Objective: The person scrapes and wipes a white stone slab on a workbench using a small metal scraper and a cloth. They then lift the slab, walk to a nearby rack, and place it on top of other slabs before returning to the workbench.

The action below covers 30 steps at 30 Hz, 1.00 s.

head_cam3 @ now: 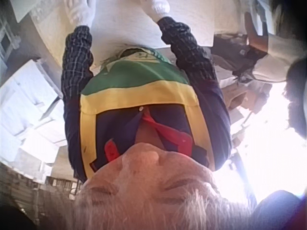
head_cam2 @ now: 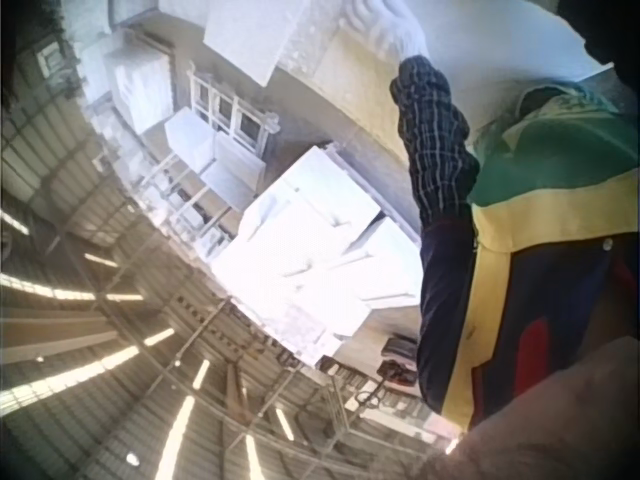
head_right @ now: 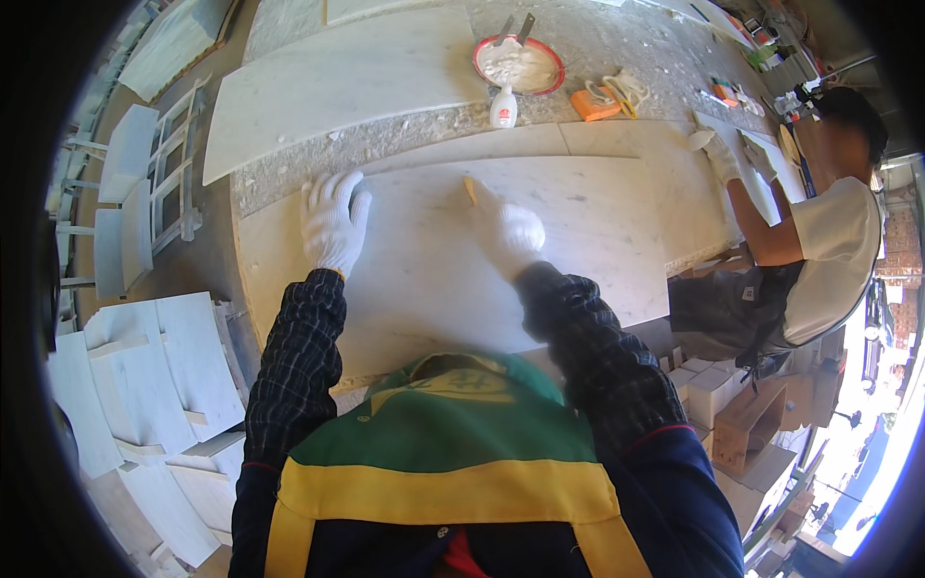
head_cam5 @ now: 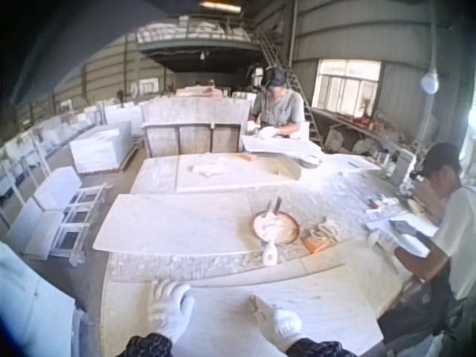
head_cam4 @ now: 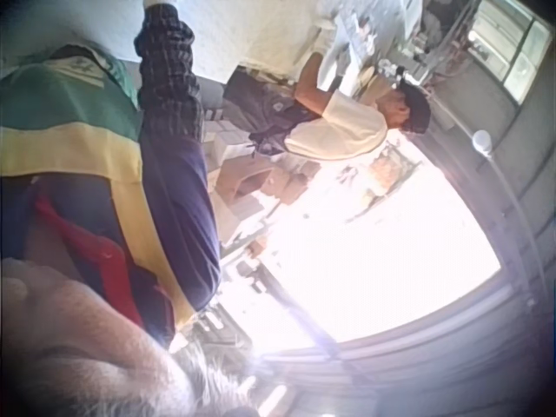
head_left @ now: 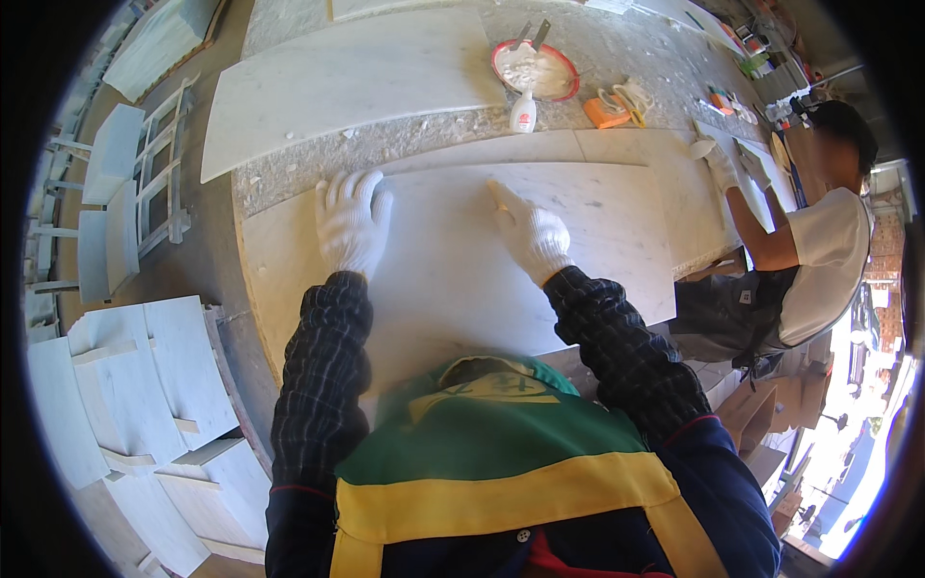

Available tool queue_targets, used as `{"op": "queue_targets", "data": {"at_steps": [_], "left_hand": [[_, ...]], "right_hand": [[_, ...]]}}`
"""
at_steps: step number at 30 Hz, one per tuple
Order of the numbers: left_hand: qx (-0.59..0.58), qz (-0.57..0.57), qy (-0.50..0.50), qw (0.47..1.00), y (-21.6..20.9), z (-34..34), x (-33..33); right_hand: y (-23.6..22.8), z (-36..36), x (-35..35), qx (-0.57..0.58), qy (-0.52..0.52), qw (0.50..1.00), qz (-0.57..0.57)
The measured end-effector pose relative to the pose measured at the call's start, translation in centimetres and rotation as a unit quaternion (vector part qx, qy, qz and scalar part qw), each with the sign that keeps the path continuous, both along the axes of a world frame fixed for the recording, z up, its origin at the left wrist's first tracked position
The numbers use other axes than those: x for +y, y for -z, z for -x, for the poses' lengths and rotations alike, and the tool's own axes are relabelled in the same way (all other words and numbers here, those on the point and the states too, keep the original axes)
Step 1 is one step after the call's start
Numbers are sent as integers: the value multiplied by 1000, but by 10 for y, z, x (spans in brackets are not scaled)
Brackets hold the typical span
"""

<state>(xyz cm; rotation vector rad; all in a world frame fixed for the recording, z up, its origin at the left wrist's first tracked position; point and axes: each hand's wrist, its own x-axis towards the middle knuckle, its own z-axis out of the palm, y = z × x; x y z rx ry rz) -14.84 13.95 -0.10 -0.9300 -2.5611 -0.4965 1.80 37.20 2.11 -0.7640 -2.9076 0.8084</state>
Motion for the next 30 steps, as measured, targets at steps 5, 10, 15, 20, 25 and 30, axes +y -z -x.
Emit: {"op": "queue_targets", "data": {"at_steps": [5, 10, 15, 20, 25, 30], "left_hand": [[3, -19, -4, 1000, 1, -1, -2], [8, -12, -4, 1000, 3, 0, -1], [23, -37, 22, 999, -4, 1, -3], [-10, -13, 258, 966, -11, -56, 21], [-57, 117, 464, 876, 3, -162, 105], [-18, 115, 350, 929, 14, -117, 121]], "right_hand": [[2, -12, 11, 44, -15, 999, 1], [8, 2, -2, 58, -23, 998, -10], [-4, -19, 2, 154, 24, 979, 128], [-6, -90, 4, 251, 208, 907, 268], [3, -137, 5, 300, 317, 872, 222], [2, -175, -5, 294, 330, 858, 261]]}}
